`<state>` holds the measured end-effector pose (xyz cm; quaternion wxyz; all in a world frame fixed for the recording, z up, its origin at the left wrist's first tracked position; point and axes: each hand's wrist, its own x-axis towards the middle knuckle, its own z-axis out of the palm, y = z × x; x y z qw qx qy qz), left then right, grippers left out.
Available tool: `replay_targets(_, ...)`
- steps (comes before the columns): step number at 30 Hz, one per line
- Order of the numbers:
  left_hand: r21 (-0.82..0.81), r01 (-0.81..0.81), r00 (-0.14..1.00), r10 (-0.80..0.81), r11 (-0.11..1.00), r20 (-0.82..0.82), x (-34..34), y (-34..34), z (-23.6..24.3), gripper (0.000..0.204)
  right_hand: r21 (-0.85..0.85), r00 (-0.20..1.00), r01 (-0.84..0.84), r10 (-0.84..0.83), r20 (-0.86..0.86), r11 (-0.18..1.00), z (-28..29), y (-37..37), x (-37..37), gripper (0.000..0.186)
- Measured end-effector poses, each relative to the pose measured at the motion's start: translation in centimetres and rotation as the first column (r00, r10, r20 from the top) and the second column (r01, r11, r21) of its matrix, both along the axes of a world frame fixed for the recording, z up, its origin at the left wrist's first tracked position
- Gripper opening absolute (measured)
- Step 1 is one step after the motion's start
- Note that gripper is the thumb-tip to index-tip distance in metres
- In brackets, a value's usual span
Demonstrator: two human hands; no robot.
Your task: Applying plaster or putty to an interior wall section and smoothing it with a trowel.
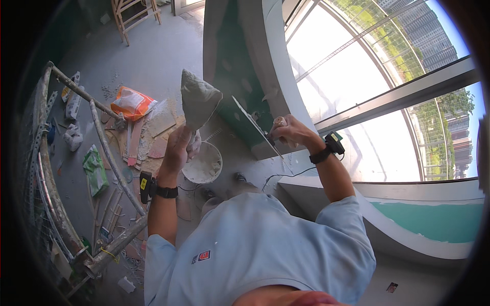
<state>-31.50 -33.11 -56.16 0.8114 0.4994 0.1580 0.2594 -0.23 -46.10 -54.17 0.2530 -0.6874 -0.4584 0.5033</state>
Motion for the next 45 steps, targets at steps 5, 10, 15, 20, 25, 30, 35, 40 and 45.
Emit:
replay_targets(5, 0.050, -0.201, 0.961, 0.207, 0.978, -0.183, -3.3, -0.1, -1.4, 0.040, 0.072, 0.787, 0.526, -0.454, -0.418, 0.847, -0.2, -1.8, 3.1, 0.024)
replay_targets(10, 0.030, -0.171, 0.981, 0.173, 0.985, -0.089, -1.4, 0.0, -2.1, 0.042, 0.324, 0.660, 0.661, -0.318, -0.681, 0.677, 4.3, 0.2, 4.1, 0.027)
replay_targets(15, 0.086, -0.154, 0.987, 0.158, 0.984, -0.032, -0.9, -1.2, -1.4, 0.044, 0.489, 0.717, 0.651, -0.261, -0.646, 0.580, 11.1, -0.4, 2.7, 0.018)
replay_targets(20, 0.078, -0.116, 0.989, 0.122, 0.990, -0.078, -1.6, -0.3, -2.3, 0.046, 0.654, 0.807, 0.591, -0.362, -0.467, 0.472, 16.2, -1.1, 4.9, 0.010)
replay_targets(25, 0.068, -0.163, 0.986, 0.165, 0.984, -0.027, -2.8, 0.9, -2.8, 0.045, 0.920, 0.902, 0.388, -0.225, -0.368, 0.054, 29.0, -0.2, 4.7, 0.005)
replay_targets(30, 0.092, -0.206, 0.977, 0.210, 0.974, -0.035, -3.0, 2.3, -2.7, 0.045, 0.974, 0.907, 0.077, -0.391, -0.158, -0.215, 41.4, 3.2, 8.6, 0.019)
replay_targets(35, 0.123, -0.343, 0.925, 0.358, 0.931, -0.128, -3.1, 4.4, -2.3, 0.045, 0.954, 0.791, -0.128, -0.608, -0.067, -0.271, 50.4, 10.8, 11.7, 0.003)
replay_targets(40, 0.191, -0.516, 0.836, 0.540, 0.835, -0.101, -3.2, 6.0, -1.6, 0.047, 0.749, -0.045, -0.662, -0.999, -0.023, 0.013, 56.8, 22.5, 19.1, 0.002)
replay_targets(45, 0.165, -0.605, 0.783, 0.620, 0.779, -0.060, -3.6, 7.6, -4.3, 0.043, 0.814, -0.231, -0.571, -0.972, -0.037, 0.105, 62.5, 27.6, 20.5, 0.010)
